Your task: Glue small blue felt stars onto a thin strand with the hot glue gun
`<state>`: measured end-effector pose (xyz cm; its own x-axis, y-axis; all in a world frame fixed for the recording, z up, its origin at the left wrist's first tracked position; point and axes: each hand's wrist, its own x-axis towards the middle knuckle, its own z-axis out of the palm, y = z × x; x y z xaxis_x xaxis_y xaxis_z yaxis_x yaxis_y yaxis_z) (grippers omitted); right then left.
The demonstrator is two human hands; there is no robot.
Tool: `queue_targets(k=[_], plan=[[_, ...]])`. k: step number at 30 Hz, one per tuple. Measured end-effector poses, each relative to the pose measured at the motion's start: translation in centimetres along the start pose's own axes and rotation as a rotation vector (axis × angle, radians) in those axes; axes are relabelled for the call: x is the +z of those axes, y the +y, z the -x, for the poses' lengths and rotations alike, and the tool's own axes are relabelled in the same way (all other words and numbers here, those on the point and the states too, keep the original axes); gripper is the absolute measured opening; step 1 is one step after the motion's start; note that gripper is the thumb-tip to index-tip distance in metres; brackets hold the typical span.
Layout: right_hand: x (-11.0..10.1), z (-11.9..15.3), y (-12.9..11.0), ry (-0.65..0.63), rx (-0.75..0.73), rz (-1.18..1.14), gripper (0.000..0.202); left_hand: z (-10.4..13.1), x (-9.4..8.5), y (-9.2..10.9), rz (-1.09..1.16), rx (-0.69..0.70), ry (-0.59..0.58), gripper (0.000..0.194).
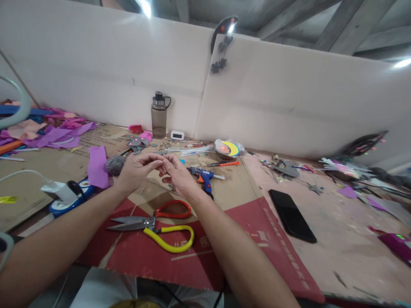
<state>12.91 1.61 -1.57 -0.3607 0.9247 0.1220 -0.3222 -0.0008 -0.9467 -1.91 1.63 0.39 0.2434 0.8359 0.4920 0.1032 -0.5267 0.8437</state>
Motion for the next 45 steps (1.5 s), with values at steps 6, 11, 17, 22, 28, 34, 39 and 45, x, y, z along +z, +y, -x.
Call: queue_targets(k=[6, 11, 17, 22, 28, 34, 39, 45], plan=[[-0.5, -0.1, 0.0, 0.043, 0.004, 0.07, 0.041, 0.0, -0.8, 0.1, -0.327, 0.153, -0.062, 0.019], [-0.6, 0.1, -0.2, 0.009, 0.023, 0.044, 0.043, -0.2, -1.1, 0.4, -0.329, 0.122, -0.107, 0.02], [-0.9, 0.2, -0.5, -0.072, 0.019, -0.044, 0.04, -0.3, -0.8, 0.2, 0.014, -0.081, -0.103, 0.023], [-1.1, 0.3, -0.8, -0.061, 0.023, 0.033, 0.035, -0.2, -0.8, 0.3, -0.042, -0.017, -0.079, 0.019], [-1.4, -0.1, -0.7, 0.028, -0.011, 0.192, 0.036, -0.2, -1.0, 0.9, -0.324, 0.097, -0.093, 0.012], [-0.8, -0.3, -0.4, 0.013, -0.062, 0.192, 0.03, -0.3, -0.3, -0.4, 0.122, -0.128, -0.058, 0.015], [-1.0, -0.5, -0.3, 0.109, -0.154, 0.176, 0.026, -0.5, 0.0, -1.3, 0.484, -0.285, -0.057, 0.022], [-1.0, -0.1, -1.1, 0.201, -0.296, 0.329, 0.014, -0.5, 0.1, -1.1, 0.508, -0.34, -0.027, 0.025]])
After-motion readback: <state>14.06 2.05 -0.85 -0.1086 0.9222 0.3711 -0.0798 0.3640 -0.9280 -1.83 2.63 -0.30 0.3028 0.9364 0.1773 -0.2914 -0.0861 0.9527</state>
